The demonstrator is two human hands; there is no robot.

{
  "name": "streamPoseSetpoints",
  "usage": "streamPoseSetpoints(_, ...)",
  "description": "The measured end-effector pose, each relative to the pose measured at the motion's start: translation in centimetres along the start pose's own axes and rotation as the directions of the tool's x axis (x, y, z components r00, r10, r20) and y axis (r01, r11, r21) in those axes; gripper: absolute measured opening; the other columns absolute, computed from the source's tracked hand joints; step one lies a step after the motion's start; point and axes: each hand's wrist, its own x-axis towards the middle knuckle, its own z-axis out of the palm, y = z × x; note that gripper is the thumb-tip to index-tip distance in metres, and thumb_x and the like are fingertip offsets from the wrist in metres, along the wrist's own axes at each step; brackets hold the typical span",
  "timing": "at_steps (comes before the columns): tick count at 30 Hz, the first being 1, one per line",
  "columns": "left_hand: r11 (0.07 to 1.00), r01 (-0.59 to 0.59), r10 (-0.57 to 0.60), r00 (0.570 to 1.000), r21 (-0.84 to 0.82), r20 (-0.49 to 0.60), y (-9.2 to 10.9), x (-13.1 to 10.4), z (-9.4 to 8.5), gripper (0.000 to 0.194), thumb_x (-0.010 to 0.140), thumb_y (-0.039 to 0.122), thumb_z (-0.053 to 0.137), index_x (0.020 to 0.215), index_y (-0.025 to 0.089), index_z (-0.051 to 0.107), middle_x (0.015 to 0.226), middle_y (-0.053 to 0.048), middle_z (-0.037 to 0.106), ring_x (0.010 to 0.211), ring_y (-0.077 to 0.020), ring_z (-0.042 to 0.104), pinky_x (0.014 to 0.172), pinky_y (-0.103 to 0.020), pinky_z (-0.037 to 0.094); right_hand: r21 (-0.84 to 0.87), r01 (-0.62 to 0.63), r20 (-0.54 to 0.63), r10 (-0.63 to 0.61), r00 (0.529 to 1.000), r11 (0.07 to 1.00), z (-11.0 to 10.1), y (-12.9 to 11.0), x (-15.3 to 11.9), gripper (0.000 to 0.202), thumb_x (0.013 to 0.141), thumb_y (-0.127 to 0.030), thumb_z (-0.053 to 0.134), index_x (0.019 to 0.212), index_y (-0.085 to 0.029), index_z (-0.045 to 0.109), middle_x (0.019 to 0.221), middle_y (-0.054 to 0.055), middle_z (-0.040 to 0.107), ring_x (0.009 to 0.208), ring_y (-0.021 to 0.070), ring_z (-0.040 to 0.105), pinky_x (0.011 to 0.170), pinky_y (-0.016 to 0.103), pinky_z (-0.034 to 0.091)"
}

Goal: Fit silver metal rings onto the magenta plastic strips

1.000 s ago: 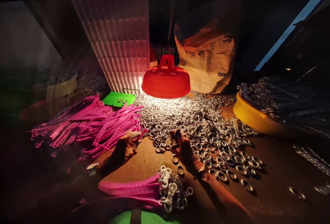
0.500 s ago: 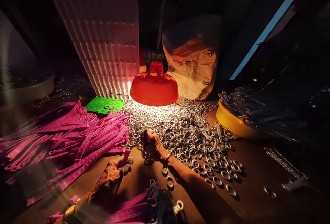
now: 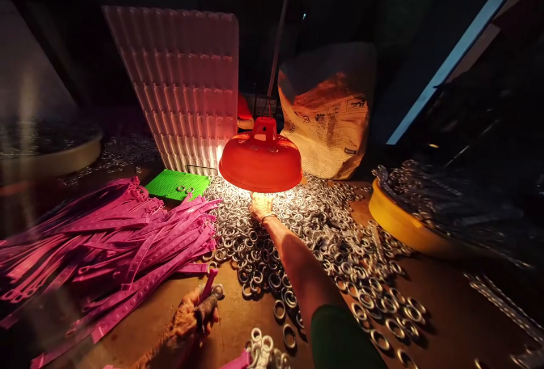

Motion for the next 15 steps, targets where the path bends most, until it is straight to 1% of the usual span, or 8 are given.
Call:
streamPoseSetpoints(2,0.997,-0.066,0.064,0.997,-0.044,-0.034,0.4,-1.1,0.2,0.049,0.038,0.058,0.064,0.071,0.026,0.049,0.050,-0.001,0.057,0.036,-0.0112,0.041,0.037,-0.025,0.026,-0.002,0.008,-0.005,-0.008,1.000,1.000,-0.5,0.2,-0.6,0.019,0.065,-0.003,0.055,0.069,-0.021,0.053,0.060,0.002,0.051,0.084,0.0268,0.059,0.086,0.045,0.036)
streamPoseSetpoints(4,0.984,-0.142,0.141,0.990,-0.103,-0.015,1.1,-2.6,0.3,0.049,0.044,0.060,0.067,0.075,0.025,0.054,0.059,-0.003,0.062,0.046,-0.0122,0.048,0.039,-0.023,0.025,0.032,0.038,-0.022,-0.037,0.999,0.999,-1.4,0.4,-1.9,0.019,0.066,-0.005,0.054,0.074,-0.022,0.056,0.061,0.002,0.053,0.081,0.0250,0.058,0.086,0.044,0.037)
streamPoseSetpoints(6,0.967,-0.215,0.220,0.975,-0.134,0.020,1.9,-3.9,0.4,0.048,0.048,0.059,0.069,0.079,0.024,0.055,0.066,-0.003,0.063,0.054,-0.0120,0.050,0.042,-0.021,0.023,0.133,0.093,-0.050,-0.087,0.995,0.987,-2.5,0.4,-3.7,0.021,0.069,-0.009,0.052,0.083,-0.022,0.060,0.067,0.003,0.058,0.078,0.0231,0.057,0.082,0.040,0.041)
streamPoseSetpoints(8,0.968,-0.223,0.226,0.974,-0.114,0.017,2.9,-4.7,0.5,0.048,0.048,0.056,0.069,0.079,0.022,0.054,0.064,-0.002,0.060,0.051,-0.0095,0.045,0.043,-0.021,0.021,0.261,0.135,-0.072,-0.120,0.990,0.956,-3.4,0.1,-6.0,0.025,0.072,-0.013,0.050,0.093,-0.020,0.063,0.075,0.006,0.062,0.076,0.0220,0.058,0.076,0.037,0.044)
streamPoseSetpoints(11,0.978,-0.195,0.192,0.980,-0.072,-0.049,4.1,-5.1,0.8,0.045,0.051,0.052,0.068,0.075,0.018,0.050,0.056,0.002,0.052,0.044,-0.0050,0.033,0.044,-0.020,0.018,0.389,0.126,-0.063,-0.111,0.992,0.913,-4.1,-0.6,-9.9,0.029,0.076,-0.019,0.048,0.101,-0.018,0.064,0.085,0.008,0.066,0.076,0.0214,0.059,0.072,0.034,0.046)
streamPoseSetpoints(12,0.976,-0.207,0.203,0.977,-0.071,-0.057,4.3,-5.1,0.9,0.044,0.054,0.052,0.067,0.076,0.018,0.050,0.055,0.003,0.050,0.043,-0.0044,0.031,0.045,-0.020,0.017,0.434,0.116,-0.053,-0.103,0.993,0.893,-4.2,-0.9,-11.1,0.029,0.077,-0.020,0.049,0.101,-0.018,0.065,0.087,0.008,0.066,0.077,0.0214,0.059,0.072,0.035,0.047)
streamPoseSetpoints(15,0.945,-0.319,0.319,0.948,-0.069,-0.016,4.5,-4.6,1.1,0.043,0.062,0.052,0.067,0.079,0.017,0.049,0.058,0.004,0.049,0.045,-0.0052,0.032,0.046,-0.021,0.019,0.544,0.069,0.000,-0.083,0.997,0.836,-4.1,-1.6,-14.4,0.027,0.077,-0.022,0.052,0.099,-0.019,0.067,0.092,0.008,0.067,0.081,0.0216,0.060,0.080,0.037,0.047)
